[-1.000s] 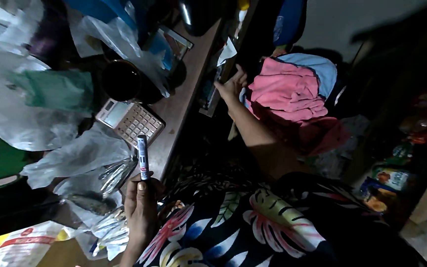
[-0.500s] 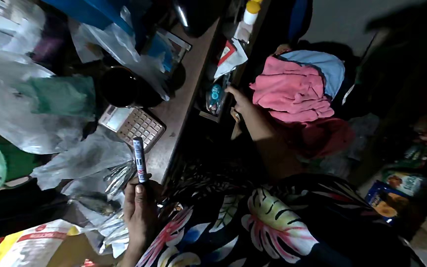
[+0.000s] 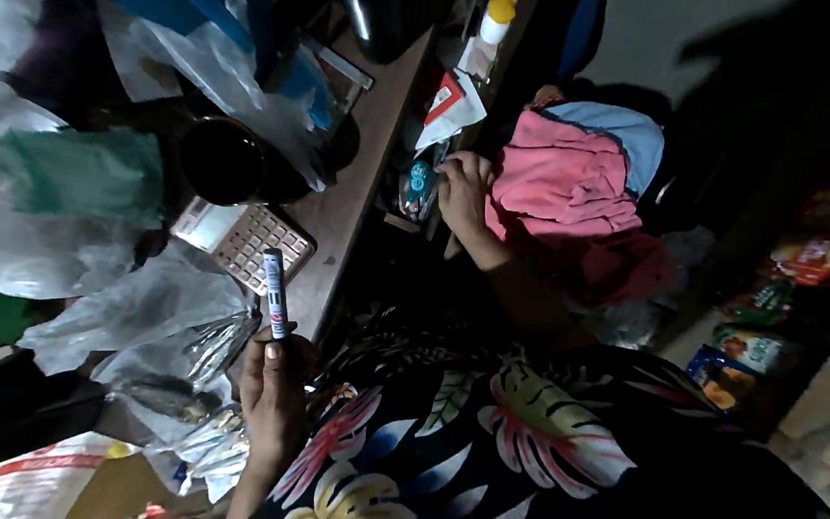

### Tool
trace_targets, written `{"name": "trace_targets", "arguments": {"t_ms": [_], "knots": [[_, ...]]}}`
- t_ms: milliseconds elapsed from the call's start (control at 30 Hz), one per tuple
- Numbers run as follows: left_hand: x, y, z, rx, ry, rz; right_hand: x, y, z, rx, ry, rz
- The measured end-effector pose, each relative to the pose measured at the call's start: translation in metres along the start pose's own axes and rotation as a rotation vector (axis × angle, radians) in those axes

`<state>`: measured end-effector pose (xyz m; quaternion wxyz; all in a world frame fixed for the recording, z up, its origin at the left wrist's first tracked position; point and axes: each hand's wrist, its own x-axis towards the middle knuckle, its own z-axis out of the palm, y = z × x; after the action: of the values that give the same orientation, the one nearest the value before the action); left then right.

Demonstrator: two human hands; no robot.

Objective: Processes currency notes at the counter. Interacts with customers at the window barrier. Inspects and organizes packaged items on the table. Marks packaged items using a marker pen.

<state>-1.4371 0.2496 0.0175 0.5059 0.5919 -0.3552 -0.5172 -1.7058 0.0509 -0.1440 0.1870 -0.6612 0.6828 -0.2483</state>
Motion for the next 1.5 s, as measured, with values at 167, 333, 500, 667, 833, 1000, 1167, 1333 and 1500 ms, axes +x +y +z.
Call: {"name": "trace_targets", "arguments": {"t_ms": [167, 333, 500, 667, 833, 1000, 1167, 1333, 1500], "knots": [[-0.001, -0.002, -0.007, 0.025, -0.015, -0.001, 0.050, 0.009, -0.006, 0.026, -0.278, -0.322], [-0.001, 0.000, -0.005, 0.049, -0.028, -0.013, 0.063, -0.005, 0.012, 0.063, -0.557, -0.645], [-0.001, -0.001, -0.006, 0.045, -0.055, 0.007, 0.058, -0.026, 0.020, -0.255, -0.733, -0.718], [-0.003, 0.000, -0.006, 0.067, -0.046, -0.037, 0.058, -0.025, 0.017, -0.260, -0.691, -0.774], [0.014, -0.002, 0.001, 0.184, -0.102, -0.250, 0.055, -0.019, 0.011, -0.219, -0.592, -0.821], [0.035, -0.010, 0.012, 0.213, -0.166, -0.377, 0.048, -0.009, 0.002, -0.200, -0.399, -0.855], [0.047, -0.013, 0.018, 0.197, -0.200, -0.482, 0.035, -0.007, 0.008, -0.021, -0.255, -0.813], [0.064, -0.025, 0.020, 0.232, -0.205, -0.628, 0.024, -0.004, 0.017, 0.040, -0.149, -0.677], [0.073, -0.027, 0.023, 0.282, -0.226, -0.635, 0.027, -0.010, 0.023, -0.077, -0.346, -0.436]]}}
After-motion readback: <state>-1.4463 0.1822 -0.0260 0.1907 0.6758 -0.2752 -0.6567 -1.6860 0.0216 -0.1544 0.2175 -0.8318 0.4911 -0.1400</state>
